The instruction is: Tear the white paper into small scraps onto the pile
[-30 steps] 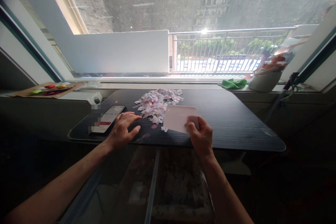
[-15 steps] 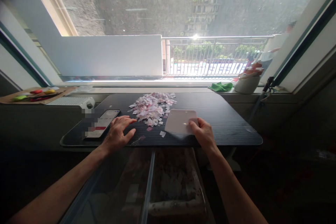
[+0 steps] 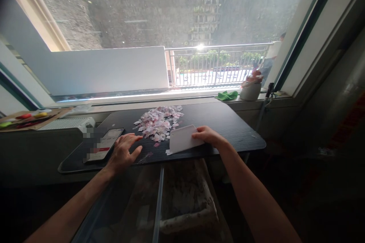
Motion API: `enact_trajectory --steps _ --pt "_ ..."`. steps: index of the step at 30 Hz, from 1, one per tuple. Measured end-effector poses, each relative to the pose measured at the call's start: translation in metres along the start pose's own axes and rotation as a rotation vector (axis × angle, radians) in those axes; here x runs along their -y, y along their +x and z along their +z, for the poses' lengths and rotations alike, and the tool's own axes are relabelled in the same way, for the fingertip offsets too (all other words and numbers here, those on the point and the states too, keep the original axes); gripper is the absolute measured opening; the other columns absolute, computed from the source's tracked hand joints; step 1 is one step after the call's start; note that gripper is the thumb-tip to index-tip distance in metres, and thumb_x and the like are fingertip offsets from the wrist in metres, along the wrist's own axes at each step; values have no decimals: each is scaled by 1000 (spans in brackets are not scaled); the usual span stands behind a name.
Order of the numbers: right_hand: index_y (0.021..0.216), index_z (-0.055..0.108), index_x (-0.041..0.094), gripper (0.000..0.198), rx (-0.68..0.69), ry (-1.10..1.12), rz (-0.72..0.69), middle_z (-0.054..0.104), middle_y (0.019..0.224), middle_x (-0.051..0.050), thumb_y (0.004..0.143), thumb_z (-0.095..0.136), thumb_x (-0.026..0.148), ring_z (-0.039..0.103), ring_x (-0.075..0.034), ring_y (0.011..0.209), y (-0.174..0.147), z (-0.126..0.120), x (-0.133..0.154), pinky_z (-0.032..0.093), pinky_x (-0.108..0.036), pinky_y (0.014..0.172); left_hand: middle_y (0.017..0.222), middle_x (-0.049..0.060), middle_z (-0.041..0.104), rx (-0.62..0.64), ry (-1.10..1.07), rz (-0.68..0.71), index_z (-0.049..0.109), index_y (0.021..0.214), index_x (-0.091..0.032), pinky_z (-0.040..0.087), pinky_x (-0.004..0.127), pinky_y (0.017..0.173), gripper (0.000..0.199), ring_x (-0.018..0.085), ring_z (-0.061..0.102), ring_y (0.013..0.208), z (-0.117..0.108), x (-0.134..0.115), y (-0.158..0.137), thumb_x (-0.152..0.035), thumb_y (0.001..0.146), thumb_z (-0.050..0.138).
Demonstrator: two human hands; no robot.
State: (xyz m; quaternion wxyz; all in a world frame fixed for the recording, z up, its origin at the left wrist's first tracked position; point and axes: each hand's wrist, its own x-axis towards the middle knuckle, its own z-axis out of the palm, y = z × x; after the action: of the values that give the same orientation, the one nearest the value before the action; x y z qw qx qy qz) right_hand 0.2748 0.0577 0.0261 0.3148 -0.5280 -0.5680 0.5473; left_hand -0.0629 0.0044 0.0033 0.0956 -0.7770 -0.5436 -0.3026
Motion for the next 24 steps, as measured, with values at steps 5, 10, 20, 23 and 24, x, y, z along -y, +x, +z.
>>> enact_trajectory --steps 5,10,20,23,24 --pt "76 70 14 24 65 95 -10 70 65 -1 56 76 27 58 -12 53 -7 -5 -1 43 -20 48 102 8 66 1 -2 10 60 104 -20 31 50 101 32 28 52 111 1 1 0 -36 80 46" --pt "79 68 16 23 -64 193 -54 72 72 -2 60 74 26 61 -13 59 -10 1 -1 47 -22 54 102 7 66 3 -10 10 60 103 -22 32 49 100 31 28 52 111 -1 0 0 -37 80 46" --pt "71 65 15 13 -40 48 -41 67 62 2 60 70 13 57 -11 56 -1 22 17 43 -20 54 102 7 67 10 0 9 61 103 -21 32 49 101 31 28 52 111 0 1 1 -36 80 45" --pt "71 65 15 14 3 -9 -35 64 60 3 58 72 15 55 -10 55 2 19 18 41 -20 52 102 7 67 5 1 14 61 103 -21 32 48 101 32 28 53 110 1 1 1 -36 80 46" --pt "70 65 15 14 17 -27 -35 64 60 3 58 72 16 55 -10 55 3 18 18 40 -20 52 103 8 67 8 2 13 61 103 -21 32 49 101 32 28 53 110 0 1 1 -36 80 46"
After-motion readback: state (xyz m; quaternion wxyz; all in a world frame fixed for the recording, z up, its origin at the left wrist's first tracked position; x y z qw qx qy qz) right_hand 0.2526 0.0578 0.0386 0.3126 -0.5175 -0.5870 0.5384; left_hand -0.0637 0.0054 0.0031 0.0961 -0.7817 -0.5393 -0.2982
